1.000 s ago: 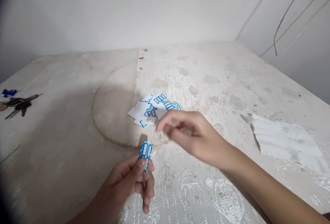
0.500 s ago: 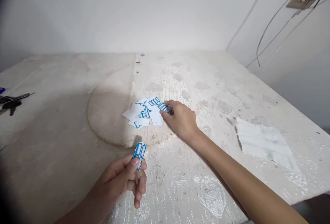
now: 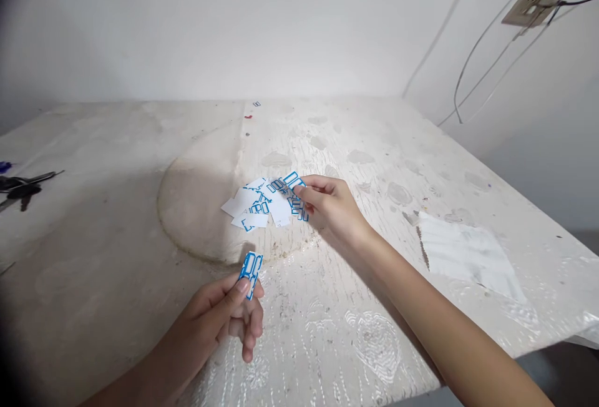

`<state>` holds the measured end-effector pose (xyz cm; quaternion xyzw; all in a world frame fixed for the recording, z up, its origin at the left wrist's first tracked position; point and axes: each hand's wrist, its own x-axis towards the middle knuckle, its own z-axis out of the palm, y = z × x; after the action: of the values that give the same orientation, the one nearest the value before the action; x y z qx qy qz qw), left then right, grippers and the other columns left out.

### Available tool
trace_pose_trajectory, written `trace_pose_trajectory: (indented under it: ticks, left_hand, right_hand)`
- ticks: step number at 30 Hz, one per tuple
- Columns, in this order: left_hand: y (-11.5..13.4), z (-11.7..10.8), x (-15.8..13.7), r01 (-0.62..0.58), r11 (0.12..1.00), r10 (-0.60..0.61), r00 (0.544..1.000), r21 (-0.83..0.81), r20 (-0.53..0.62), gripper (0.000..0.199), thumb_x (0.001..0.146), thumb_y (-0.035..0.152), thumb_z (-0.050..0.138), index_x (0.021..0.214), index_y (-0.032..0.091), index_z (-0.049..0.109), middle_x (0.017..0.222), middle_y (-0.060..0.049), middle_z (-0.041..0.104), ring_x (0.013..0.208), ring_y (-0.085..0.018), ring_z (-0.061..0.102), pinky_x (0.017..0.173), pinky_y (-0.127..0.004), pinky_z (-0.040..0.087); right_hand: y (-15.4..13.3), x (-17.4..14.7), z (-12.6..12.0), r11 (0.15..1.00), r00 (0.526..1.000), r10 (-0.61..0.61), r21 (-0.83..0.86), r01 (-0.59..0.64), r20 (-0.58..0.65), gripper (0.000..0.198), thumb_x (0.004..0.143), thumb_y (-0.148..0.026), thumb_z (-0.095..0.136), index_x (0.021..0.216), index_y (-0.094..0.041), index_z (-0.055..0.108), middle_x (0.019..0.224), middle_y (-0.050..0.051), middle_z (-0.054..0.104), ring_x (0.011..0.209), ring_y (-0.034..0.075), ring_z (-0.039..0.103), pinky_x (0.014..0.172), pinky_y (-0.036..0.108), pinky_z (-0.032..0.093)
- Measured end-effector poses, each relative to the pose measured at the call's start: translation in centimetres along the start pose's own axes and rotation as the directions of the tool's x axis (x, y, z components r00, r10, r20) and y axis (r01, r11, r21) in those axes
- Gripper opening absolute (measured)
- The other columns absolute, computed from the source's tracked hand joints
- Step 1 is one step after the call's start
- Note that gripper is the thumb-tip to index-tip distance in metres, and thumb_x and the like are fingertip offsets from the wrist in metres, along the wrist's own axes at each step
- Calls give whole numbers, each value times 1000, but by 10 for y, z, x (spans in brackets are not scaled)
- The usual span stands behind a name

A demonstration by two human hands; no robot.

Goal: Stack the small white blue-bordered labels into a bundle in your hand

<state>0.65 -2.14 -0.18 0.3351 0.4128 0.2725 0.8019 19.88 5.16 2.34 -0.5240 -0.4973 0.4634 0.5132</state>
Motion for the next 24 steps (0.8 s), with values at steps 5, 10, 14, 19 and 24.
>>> trace_pose_trajectory:
  ticks: [5,10,14,19,24]
  left_hand:
    - [1,0,1,16,1000,-16,1000,-17,-10,40,72,51,62,77,12,53,52,-3,60,41,-12,53,40,-24,47]
    - [4,-1,0,42,999,-42,999,-16,-2,35,79,47,56,80,12,52,55,-5,62,43,-13,56,41,-24,48]
    - [2,-1,-1,49,999,-49,999,0,9,34,82,45,51,81,11,52,57,-7,64,46,-14,58,43,-25,49]
    - [0,2,-4,26,995,-27,1000,100,7,34,87,44,44,86,11,52,61,-8,65,49,-15,60,46,-26,50]
    - [0,7,-8,-4,980,5,1000,197,-5,33,89,42,41,86,11,52,64,-7,65,52,-14,61,51,-25,51]
  right_hand:
    - [-6,-15,-1,978,948,72,164,-128,310,13,80,-25,61,78,-12,63,64,2,57,53,9,50,51,23,40]
    - [-11,-30,4,995,859,90,-6,-100,505,23,85,-20,57,108,-16,58,67,-1,55,51,8,48,42,19,37]
    - [-16,-38,7,993,820,120,-79,-91,560,7,84,-18,58,91,-15,60,64,-2,54,52,7,47,43,18,35]
    - [-14,-40,8,995,812,78,-93,-29,579,11,85,-16,58,92,-17,66,74,0,61,61,8,52,49,18,38]
    - [-10,-46,12,985,823,171,-76,-155,541,4,82,-19,62,83,-16,64,67,0,59,55,9,52,45,19,39]
